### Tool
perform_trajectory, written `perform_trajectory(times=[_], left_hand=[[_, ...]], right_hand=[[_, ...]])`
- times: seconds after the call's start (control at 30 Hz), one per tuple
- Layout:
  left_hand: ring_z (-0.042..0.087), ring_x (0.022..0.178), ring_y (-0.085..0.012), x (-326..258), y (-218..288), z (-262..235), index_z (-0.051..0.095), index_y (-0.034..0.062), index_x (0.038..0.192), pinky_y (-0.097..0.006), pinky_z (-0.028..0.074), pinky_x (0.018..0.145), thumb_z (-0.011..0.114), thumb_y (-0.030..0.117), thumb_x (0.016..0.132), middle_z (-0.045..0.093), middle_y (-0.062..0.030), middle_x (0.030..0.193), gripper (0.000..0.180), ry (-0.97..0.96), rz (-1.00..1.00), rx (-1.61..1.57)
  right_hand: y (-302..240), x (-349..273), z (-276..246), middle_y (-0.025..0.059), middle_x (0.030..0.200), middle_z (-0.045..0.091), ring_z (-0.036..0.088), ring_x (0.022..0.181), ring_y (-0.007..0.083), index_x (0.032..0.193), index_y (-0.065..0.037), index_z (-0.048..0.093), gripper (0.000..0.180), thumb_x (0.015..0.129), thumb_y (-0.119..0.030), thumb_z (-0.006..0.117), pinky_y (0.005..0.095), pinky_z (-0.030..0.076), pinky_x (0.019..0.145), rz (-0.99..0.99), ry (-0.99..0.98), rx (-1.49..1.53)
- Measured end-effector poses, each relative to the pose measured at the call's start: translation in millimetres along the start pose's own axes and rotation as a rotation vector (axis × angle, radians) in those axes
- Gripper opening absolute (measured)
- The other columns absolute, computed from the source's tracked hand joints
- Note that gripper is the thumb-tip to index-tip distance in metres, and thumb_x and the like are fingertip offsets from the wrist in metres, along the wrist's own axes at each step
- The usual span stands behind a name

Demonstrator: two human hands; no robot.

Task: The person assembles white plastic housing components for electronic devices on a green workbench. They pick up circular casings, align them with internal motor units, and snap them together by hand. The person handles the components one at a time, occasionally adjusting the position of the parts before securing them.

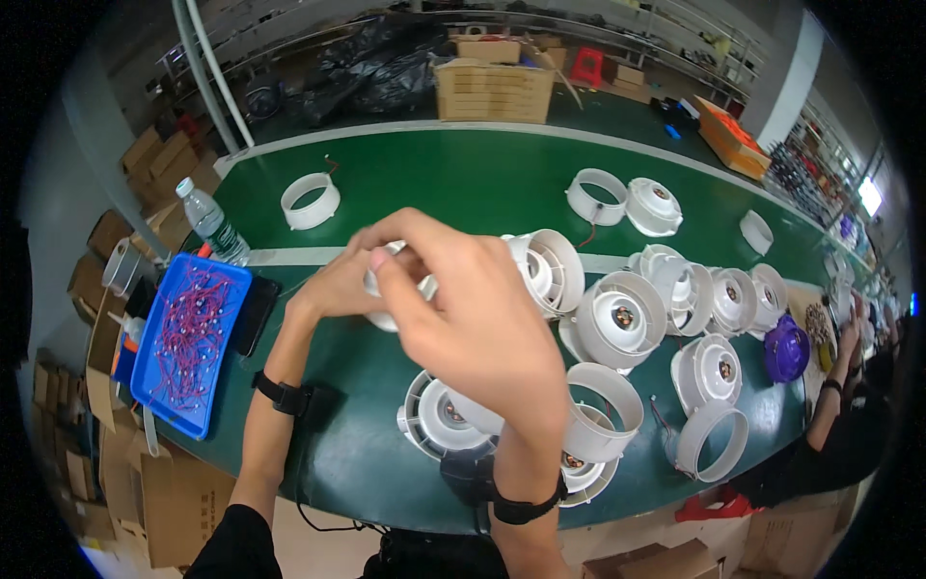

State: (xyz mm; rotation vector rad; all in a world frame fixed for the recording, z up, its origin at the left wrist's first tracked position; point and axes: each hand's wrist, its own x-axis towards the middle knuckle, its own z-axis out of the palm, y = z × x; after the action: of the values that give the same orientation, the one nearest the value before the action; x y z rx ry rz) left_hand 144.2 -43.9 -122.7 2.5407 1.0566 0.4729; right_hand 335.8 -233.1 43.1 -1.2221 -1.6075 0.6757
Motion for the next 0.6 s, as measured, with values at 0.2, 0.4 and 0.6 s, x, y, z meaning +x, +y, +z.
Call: perform_trajectory(times=[0.2, 0.4, 0.6], left_hand=[[0.054, 0.119, -0.0417, 18, 13, 6, 0.049, 0.0041, 0.135, -0.047, 0.048, 0.096, 0.072, 0.022, 0.085, 0.046, -0.0255, 0.142, 0.058, 0.608, -0.029, 0.163], [0.065, 0.1, -0.0337, 14, 4, -10, 0.059, 0.0017, 0.121, -0.042, 0.052, 0.086, 0.065, 0.017, 0.089, 0.064, -0.0182, 0.122, 0.036, 0.051, 0.027, -0.15], [0.044, 0.136, -0.0376, 48, -33, 18, 0.051, 0.0076, 0.141, -0.044, 0.037, 0.113, 0.067, 0.02, 0.088, 0.048, -0.0197, 0.148, 0.056, 0.029, 0.242, -0.171]], right_hand=[[0, -2, -3, 0.0111, 0.079, 0.072, 0.069, 0.072, 0.0136, 0.105, 0.003, 0.066, 0.019, 0.093, -0.008, 0.056, 0.0256, 0.053, 0.06, 0.017, -0.019, -0.047], [10, -3, -9, 0.0106, 0.082, 0.071, 0.07, 0.076, 0.0142, 0.107, 0.003, 0.066, 0.02, 0.096, -0.01, 0.057, 0.0266, 0.054, 0.062, -0.017, 0.027, -0.001], [1, 1, -3, 0.0103, 0.08, 0.071, 0.071, 0.076, 0.014, 0.107, 0.001, 0.066, 0.02, 0.091, -0.008, 0.059, 0.0249, 0.052, 0.063, -0.034, -0.053, -0.031]])
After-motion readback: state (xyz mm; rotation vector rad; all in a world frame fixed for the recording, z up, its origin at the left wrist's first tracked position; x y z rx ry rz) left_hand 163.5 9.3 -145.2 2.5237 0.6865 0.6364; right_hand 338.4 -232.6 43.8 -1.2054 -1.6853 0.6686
